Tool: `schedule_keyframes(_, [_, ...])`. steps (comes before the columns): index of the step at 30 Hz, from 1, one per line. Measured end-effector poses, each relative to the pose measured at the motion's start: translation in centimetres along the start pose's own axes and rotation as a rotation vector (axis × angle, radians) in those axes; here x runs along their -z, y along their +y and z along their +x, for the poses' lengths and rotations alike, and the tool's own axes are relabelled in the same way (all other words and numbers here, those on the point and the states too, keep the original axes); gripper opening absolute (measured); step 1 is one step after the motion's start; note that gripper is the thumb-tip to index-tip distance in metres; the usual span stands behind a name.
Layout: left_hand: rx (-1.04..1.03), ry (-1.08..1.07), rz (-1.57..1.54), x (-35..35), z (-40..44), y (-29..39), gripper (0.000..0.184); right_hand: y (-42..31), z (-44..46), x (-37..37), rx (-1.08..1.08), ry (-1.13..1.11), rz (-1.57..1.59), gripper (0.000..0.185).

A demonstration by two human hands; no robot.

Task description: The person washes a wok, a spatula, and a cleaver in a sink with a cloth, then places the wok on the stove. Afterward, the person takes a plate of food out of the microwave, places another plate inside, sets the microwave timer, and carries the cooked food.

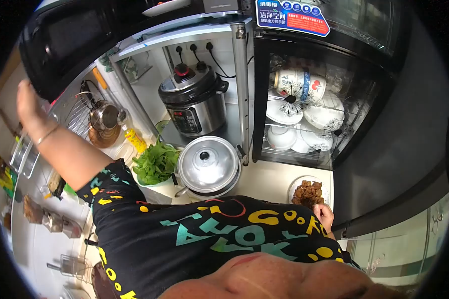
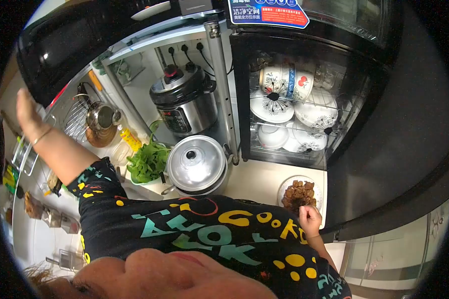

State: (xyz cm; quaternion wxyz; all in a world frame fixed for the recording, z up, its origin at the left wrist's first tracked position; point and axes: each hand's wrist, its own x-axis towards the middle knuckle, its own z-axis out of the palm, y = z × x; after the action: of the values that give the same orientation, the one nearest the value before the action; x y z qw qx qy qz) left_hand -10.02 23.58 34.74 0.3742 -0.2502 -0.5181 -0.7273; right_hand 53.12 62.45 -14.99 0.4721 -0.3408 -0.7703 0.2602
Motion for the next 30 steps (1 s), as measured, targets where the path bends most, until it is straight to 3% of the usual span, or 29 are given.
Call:
schedule_keyframes(1, [0.128, -0.176, -0.271, -1.5, -1.0, -0.3, 0.033, -0.3, 0.3, -0.2, 0.017, -0.016, 0.044, 0.012])
schedule_keyframes(5, [0.003, -0.054, -0.118, -5.6, -5.8, 2.4, 0.032, 0.4, -0.6, -0.8, 0.018, -0.023, 0.147, 0.013])
schedule_keyframes(6, [-0.047, -0.223, -0.175, -6.0, -5.7, 2.1, 0.031, 0.3, -0.8, -0.9, 0.033, -0.021, 0.159, 0.013])
schedule_keyframes(8, [0.078, -0.505, -0.260, -8.9, -8.9, 4.6, 0.026, -0.2, -0.9, -0.8, 0.074, -0.056, 0.135, 0.013])
schedule_keyframes(10, [0.124, -0.593, -0.246, -13.1, -12.4, 6.6, 0.029, -1.4, -1.0, -0.2, 0.066, -0.083, 0.114, 0.014])
schedule_keyframes(12, [0.112, -0.839, -0.304, -17.4, -13.5, 6.0, 0.035, -1.6, -1.5, 0.1, 0.037, -0.053, 0.089, 0.015])
schedule_keyframes(14, [0.135, -0.800, -0.248, -22.4, -14.0, 4.1, 0.029, -1.7, -2.7, 0.6, -0.056, -0.009, 0.072, 0.016])
schedule_keyframes(15, [0.015, -0.764, 0.048, -23.0, -17.2, 8.2, 0.024, -1.5, -3.5, 0.7, -0.060, 0.003, 0.068, 0.016])
schedule_keyframes(16, [-0.040, -0.748, -0.030, -24.7, -18.2, 8.1, 0.021, -1.1, -4.4, 0.9, -0.086, 0.028, 0.052, 0.016])
schedule_keyframes(19, [-0.108, -0.664, 0.151, -30.4, -18.1, 5.4, 0.023, 0.8, -7.2, 1.9, -0.133, 0.110, -0.010, 0.016])
schedule_keyframes(21, [-0.138, -0.608, 0.197, -32.0, -18.7, 5.4, 0.025, 0.2, -8.1, 3.1, -0.220, 0.123, -0.035, 0.016])
schedule_keyframes(28, [-0.361, -0.461, 0.191, -34.6, -18.6, 2.6, 0.031, -2.9, -7.3, 4.6, -0.201, 0.186, -0.136, 0.015])
schedule_keyframes(30, [-0.296, -0.520, 0.169, -33.4, -18.8, 3.7, 0.032, -3.3, -6.5, 4.3, -0.170, 0.221, -0.111, 0.015])
